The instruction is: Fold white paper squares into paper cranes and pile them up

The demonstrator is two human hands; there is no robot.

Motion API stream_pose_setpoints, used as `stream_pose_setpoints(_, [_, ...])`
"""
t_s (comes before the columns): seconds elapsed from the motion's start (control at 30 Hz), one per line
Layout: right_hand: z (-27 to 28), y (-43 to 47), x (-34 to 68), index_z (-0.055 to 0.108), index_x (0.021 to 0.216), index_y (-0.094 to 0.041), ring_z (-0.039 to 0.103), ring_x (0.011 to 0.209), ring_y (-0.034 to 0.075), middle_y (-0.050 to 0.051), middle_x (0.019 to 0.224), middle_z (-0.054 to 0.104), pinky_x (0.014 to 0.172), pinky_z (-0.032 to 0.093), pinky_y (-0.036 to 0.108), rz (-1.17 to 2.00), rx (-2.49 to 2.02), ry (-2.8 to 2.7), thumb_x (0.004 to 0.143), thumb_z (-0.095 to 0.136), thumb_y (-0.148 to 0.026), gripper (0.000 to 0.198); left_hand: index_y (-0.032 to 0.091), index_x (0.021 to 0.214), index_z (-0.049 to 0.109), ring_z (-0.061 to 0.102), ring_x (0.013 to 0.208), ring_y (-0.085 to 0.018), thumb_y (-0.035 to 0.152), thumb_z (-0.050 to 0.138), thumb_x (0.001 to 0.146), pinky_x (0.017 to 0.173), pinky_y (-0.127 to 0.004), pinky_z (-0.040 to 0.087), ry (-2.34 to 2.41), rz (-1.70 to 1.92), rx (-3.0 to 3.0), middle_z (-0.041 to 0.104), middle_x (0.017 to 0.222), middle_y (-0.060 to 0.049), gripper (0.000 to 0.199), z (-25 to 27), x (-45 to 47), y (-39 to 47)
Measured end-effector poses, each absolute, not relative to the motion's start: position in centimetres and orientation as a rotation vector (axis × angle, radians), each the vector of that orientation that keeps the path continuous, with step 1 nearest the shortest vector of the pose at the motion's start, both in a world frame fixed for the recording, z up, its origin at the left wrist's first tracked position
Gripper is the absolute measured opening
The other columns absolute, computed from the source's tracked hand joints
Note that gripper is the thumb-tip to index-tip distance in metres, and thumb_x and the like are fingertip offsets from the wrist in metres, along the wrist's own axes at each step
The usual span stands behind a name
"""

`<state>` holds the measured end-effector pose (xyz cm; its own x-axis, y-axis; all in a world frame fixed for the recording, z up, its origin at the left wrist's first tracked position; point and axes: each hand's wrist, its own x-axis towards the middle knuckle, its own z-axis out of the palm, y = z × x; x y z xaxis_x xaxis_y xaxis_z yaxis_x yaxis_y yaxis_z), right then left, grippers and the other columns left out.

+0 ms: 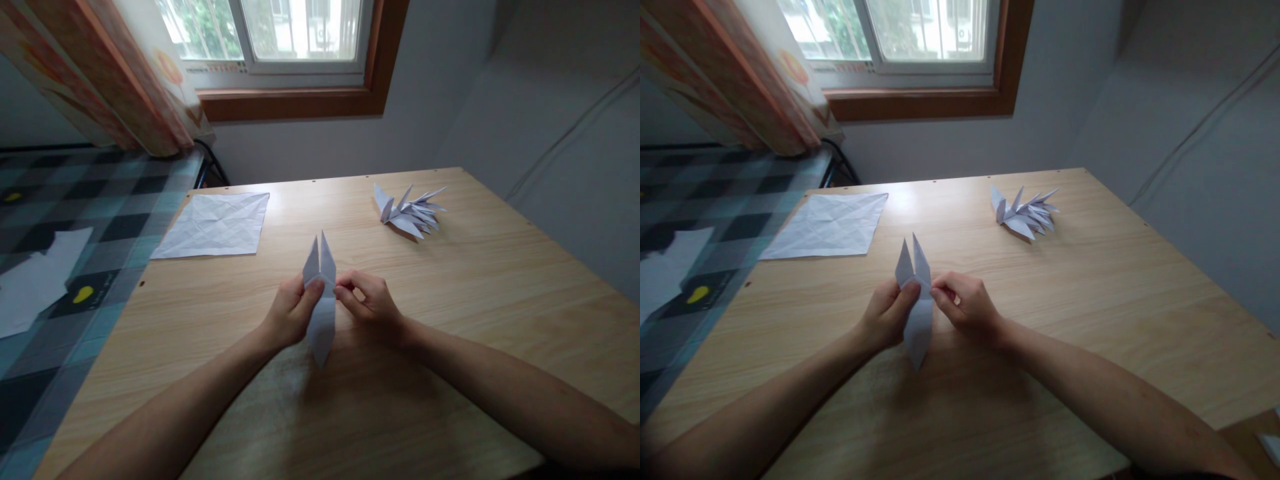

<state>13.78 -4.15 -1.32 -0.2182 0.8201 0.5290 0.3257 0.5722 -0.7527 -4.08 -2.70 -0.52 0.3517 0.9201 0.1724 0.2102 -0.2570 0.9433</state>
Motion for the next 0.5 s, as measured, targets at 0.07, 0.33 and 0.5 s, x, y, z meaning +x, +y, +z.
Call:
stream_pose_setpoints(0.07, [-1.33,-4.15,13.79,0.061,0.078,-0.020,0.056,0.060,0.012,-0.002,0.066,0.060,0.060,0.045,0.024,0.612,-0.949,-1.797,0.092,0.054,-0.027,0.017,0.017,0.070,0.053,0.043,0.057,-0.011,0.052,0.046,0.093,0.050,-0.022,0.035,1.031,0.963,1.716,0.048,0.059,0.002,0.043,-0.54,-4.10,-2.68])
stream_pose_setpoints(0.33, [-1.07,-4.12,13.71,0.056,0.072,-0.020,0.052,0.056,0.011,-0.003,0.061,0.055,0.057,0.043,0.023,0.593,-0.954,-1.795,0.089,0.053,-0.025,0.019,0.017,0.069,0.052,0.044,0.058,-0.012,0.051,0.045,0.093,0.053,-0.023,0.037,1.029,0.953,1.739,0.048,0.059,0.002,0.042,-0.28,-3.95,-2.73])
stream_pose_setpoints(0.5, [-0.99,-4.12,13.60,0.053,0.070,-0.021,0.051,0.056,0.011,-0.003,0.061,0.054,0.056,0.042,0.023,0.640,-0.958,-1.799,0.089,0.055,-0.029,0.021,0.015,0.072,0.057,0.047,0.059,-0.012,0.049,0.043,0.094,0.054,-0.023,0.039,1.067,0.942,1.782,0.055,0.064,0.000,0.043,-0.07,-3.91,-2.86])
